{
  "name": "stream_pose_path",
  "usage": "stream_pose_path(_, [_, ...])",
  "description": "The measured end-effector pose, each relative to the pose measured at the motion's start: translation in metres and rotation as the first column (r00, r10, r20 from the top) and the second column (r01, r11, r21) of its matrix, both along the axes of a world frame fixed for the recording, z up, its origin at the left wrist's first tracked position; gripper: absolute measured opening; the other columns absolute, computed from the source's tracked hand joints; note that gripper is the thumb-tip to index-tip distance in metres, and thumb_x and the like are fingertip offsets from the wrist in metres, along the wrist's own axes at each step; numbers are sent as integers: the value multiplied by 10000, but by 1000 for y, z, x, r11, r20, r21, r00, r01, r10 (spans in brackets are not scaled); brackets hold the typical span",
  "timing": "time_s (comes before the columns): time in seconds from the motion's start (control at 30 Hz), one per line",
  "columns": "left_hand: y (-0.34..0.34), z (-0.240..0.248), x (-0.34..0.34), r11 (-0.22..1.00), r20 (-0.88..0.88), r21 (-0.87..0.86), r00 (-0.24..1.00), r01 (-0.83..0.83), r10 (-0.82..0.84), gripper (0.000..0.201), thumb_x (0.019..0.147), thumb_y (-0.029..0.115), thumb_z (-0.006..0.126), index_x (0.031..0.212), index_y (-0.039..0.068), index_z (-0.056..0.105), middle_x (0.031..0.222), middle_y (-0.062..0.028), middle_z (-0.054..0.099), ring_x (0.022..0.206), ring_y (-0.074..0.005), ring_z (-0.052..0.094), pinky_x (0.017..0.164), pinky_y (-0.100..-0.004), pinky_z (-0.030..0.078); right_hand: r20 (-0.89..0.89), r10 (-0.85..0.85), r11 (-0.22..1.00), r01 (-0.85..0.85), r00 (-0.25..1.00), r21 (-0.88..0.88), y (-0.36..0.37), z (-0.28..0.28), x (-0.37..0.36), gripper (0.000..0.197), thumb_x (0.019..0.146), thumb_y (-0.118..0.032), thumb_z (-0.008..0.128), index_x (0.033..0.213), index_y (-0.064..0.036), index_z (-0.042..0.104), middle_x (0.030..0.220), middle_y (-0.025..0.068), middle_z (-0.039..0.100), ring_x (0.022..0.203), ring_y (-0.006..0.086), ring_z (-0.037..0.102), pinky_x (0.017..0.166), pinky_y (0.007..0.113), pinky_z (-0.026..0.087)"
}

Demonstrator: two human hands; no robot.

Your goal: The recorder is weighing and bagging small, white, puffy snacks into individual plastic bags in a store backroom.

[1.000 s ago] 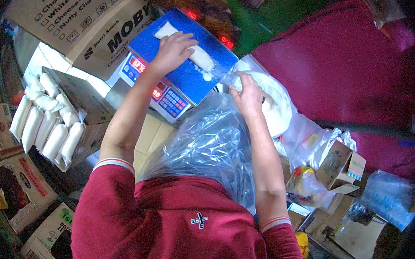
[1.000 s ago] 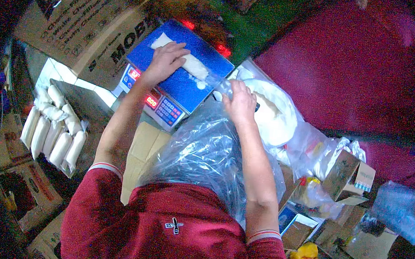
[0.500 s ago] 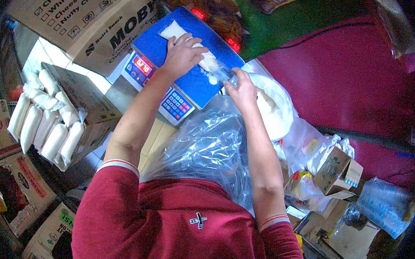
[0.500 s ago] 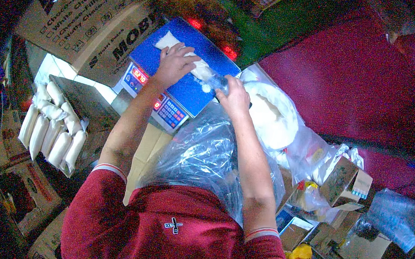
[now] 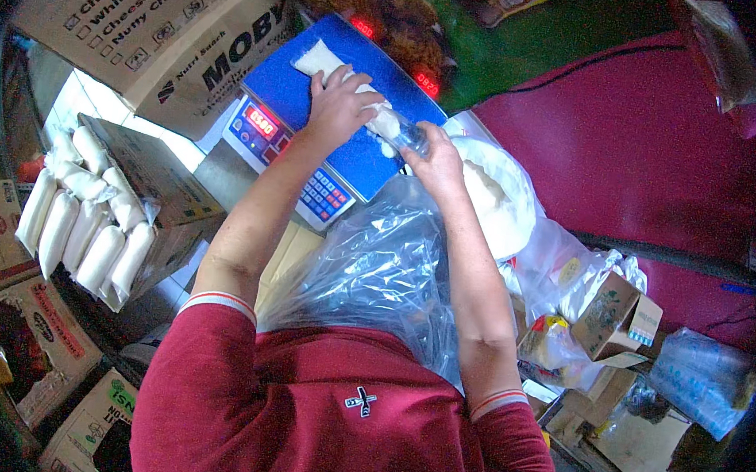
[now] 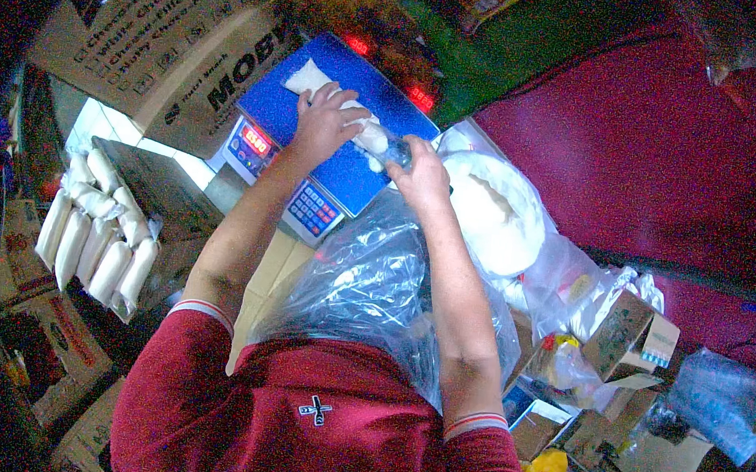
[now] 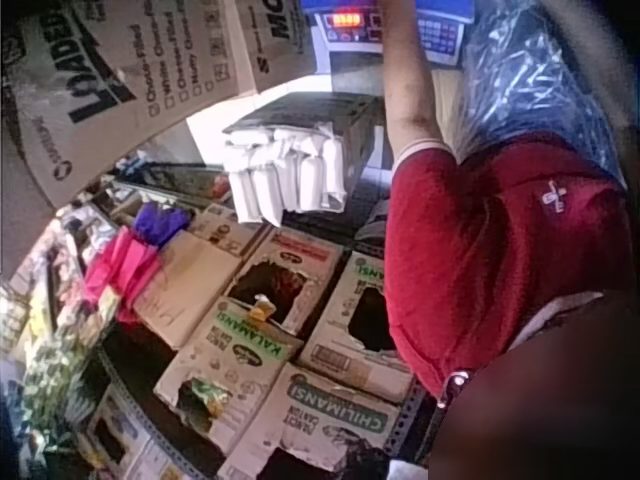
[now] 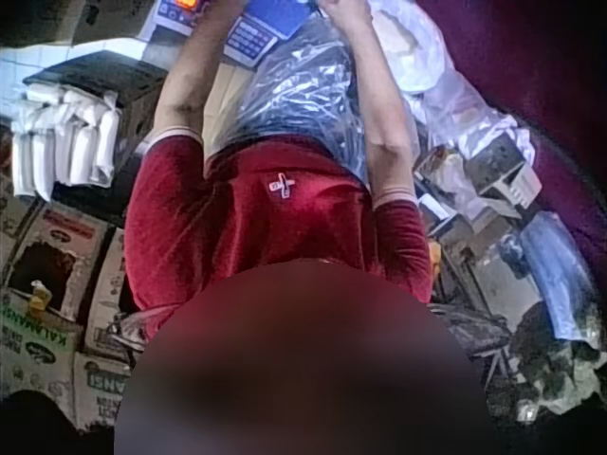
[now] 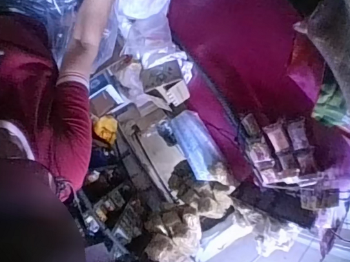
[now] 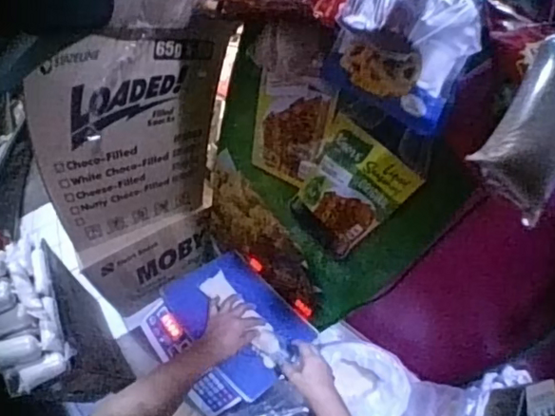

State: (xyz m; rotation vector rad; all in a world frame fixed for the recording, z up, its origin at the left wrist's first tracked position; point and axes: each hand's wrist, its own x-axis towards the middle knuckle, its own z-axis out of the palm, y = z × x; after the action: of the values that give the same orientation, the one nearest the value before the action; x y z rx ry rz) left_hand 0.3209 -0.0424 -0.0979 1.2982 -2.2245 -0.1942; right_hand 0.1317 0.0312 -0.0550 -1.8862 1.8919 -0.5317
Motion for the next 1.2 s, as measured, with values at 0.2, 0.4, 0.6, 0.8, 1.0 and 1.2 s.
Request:
stream_pose_path(0.2, [-3,15,18,999,-103,40,994,-28,32,307,730,332,600,1028,258,615,1245,-59,453,1209,-269,324,955,-560,147,135,-16,1000,16,991,2,11,-11,-17,517,693,-262,658,1127,-36,489,1097,173,532,1008,295,529,848,363,421])
stream_pose_path(0.4, [-1,26,106,979,-261,46,943,-200,205,337,741,327,609,1056,204,607,1229,-103,474,1174,-255,390,968,-485,196,223,-35,999,35,974,4,24,-16,-29,531,684,-214,696,1152,-70,489,1033,110,564,846,194,541,734,307,445])
stream_pose_path(0.6, [32,36,173,916,-363,136,841,-378,401,288,758,232,595,1018,111,617,1166,-141,517,1097,-292,467,931,-363,349,237,-26,1000,29,971,-9,30,-14,-41,516,688,-196,682,1140,-43,485,1049,143,551,881,242,558,749,326,454])
stream_pose_path(0.8, [48,30,191,877,-316,169,818,-450,480,266,759,230,594,999,118,622,1174,-142,512,1105,-293,462,944,-373,338,272,-27,999,34,962,-22,35,-15,-41,529,678,-158,697,1149,-46,485,1039,124,551,837,198,547,687,296,461])
stream_pose_path(1.0, [48,24,178,893,-306,140,839,-428,450,259,758,238,599,985,117,625,1164,-143,518,1091,-296,476,937,-374,348,304,-43,998,53,952,-27,37,-21,-45,527,675,-149,696,1149,-53,488,1038,117,550,843,199,541,744,301,446])
stream_pose_path(1.2, [46,19,173,903,-286,163,856,-398,430,255,757,225,598,983,110,626,1151,-145,525,1079,-293,487,925,-370,361,320,-68,997,76,945,-12,41,-15,-45,521,676,-146,694,1149,-59,491,1033,110,552,829,189,532,750,295,441])
